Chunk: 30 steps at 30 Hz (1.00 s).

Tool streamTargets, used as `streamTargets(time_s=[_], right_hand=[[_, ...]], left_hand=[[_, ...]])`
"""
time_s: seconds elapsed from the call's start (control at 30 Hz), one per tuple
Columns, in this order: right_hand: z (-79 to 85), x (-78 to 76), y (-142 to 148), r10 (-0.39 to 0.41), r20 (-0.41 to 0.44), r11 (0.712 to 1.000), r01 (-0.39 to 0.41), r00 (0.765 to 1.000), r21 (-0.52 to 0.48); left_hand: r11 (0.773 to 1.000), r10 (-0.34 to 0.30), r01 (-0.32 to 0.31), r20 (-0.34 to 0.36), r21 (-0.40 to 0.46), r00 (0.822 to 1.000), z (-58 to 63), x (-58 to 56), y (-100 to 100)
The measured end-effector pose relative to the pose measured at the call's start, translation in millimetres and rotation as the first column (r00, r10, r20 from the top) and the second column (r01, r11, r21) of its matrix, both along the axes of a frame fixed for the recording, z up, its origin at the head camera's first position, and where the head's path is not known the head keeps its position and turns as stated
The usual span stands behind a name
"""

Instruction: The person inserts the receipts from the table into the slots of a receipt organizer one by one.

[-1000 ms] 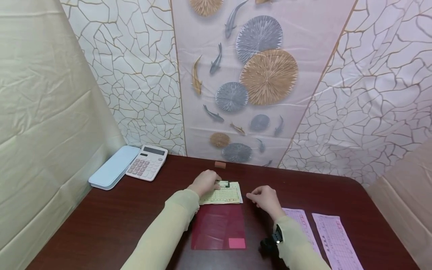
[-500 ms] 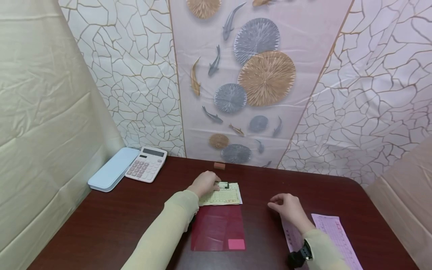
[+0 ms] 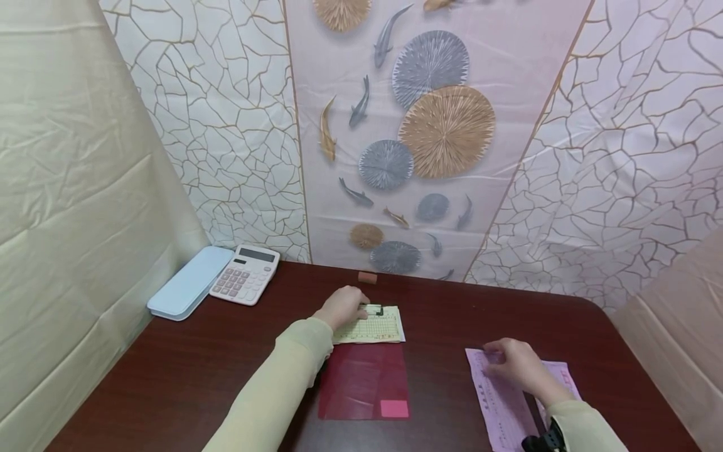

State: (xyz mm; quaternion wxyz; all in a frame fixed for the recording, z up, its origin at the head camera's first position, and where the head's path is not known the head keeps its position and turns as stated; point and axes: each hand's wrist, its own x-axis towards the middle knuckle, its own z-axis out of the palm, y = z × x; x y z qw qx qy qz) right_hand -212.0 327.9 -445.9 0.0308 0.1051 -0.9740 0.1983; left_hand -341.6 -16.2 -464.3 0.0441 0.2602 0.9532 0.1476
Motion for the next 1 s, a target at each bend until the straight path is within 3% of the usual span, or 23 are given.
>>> streamTargets(time_s=[0.2,0.4,1.0], right_hand=[[-2.4,2.0,7.7,0.055,0.008,0.997,-0.056,0.998,0.045],[-7.6,1.5,9.9,0.058,-0.031,0.996,-0.056,0.998,0.067],[-11.1,3.1,11.7,0.018,0.055,0.999,-0.017,0.998,-0.032]], left_hand=[[1.000,0.006,-0.006,0.003,0.007,1.000,-0.1,-1.2,-1.2],[1.000,0.006,-0.006,0.013,0.014,1.000,-1.8,-1.3,-0.8],[1.000,-0.004,0.004,0.009,0.023,1.000,-3.9,-3.4,0.1]])
